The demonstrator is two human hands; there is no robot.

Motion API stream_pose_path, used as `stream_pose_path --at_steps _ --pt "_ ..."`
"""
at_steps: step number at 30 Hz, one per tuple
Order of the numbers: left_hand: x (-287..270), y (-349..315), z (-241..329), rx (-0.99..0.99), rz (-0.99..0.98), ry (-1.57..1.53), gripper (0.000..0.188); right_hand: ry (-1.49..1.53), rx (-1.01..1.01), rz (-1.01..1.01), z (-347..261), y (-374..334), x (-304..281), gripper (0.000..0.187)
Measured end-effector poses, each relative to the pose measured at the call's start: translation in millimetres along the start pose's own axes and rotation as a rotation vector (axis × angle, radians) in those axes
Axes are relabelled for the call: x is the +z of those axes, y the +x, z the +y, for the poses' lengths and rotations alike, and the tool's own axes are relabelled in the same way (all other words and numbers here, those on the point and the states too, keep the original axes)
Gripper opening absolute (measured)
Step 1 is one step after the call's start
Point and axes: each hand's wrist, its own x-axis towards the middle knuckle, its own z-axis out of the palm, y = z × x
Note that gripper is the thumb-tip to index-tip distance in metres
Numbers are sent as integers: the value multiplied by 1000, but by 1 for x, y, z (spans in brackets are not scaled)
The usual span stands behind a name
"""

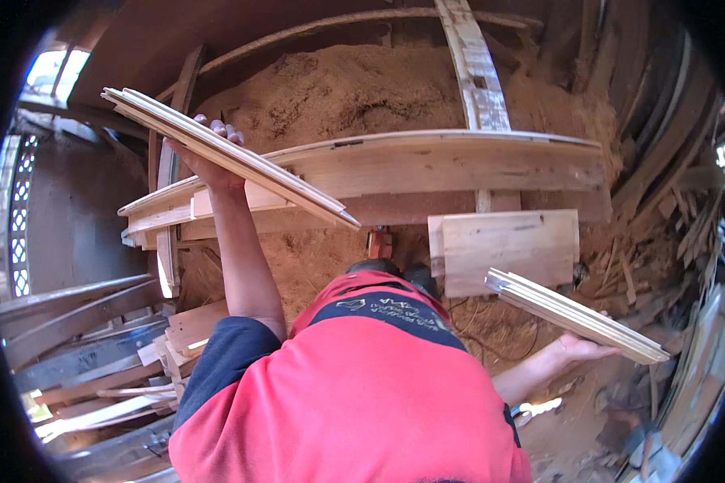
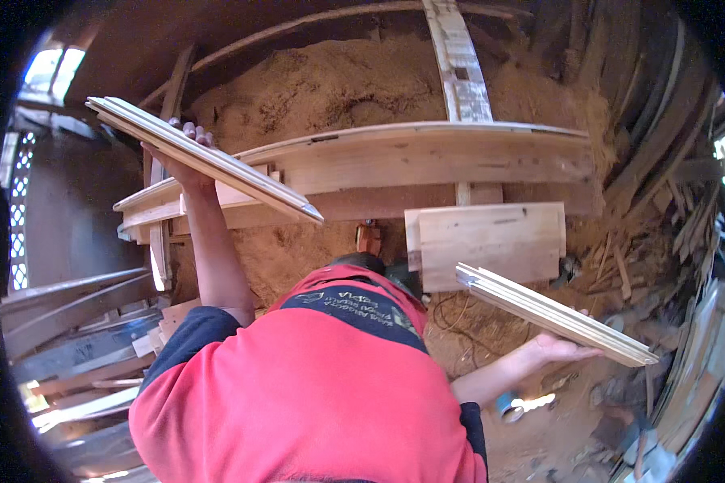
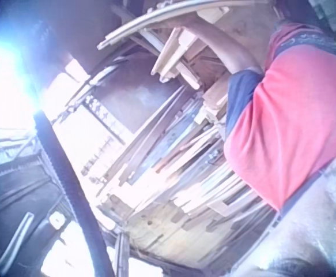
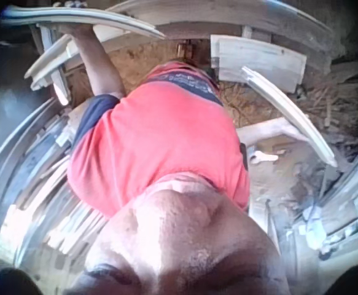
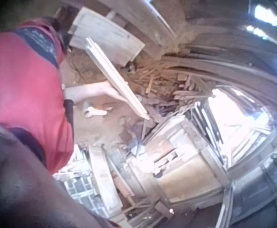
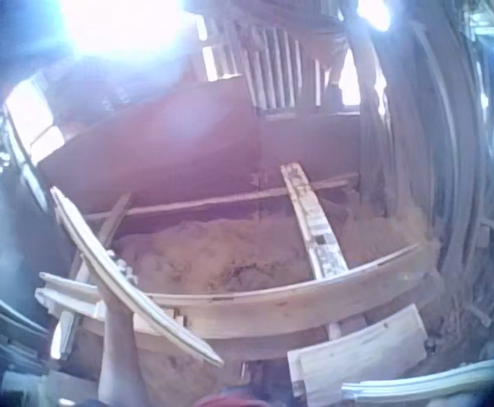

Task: The person applies white glue to the edges and surfaces of wood planks using a small applicator tool, then places them onto a larger assembly of wood panels on the ground.

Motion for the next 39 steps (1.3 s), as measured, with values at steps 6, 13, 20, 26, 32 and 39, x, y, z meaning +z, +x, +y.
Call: stream_pose_path --at_steps 6,13,20,26,32,39 --pt "-14 19 23 -303 -345 -407 43 -29 183 160 74 10 113 72" --pt "-20 -6 101 124 149 381 70 429 625 61 116 -7 195 68" --pt "-61 -14 147 203 319 408 83 573 662 -301 159 -31 224 68" --pt "-88 0 154 238 433 384 85 667 646 -546 156 -90 270 64" --pt "-176 27 191 216 481 329 89 371 522 -342 147 -183 320 65" --pt "-253 32 211 275 791 451 93 360 463 -458 161 -272 363 78"
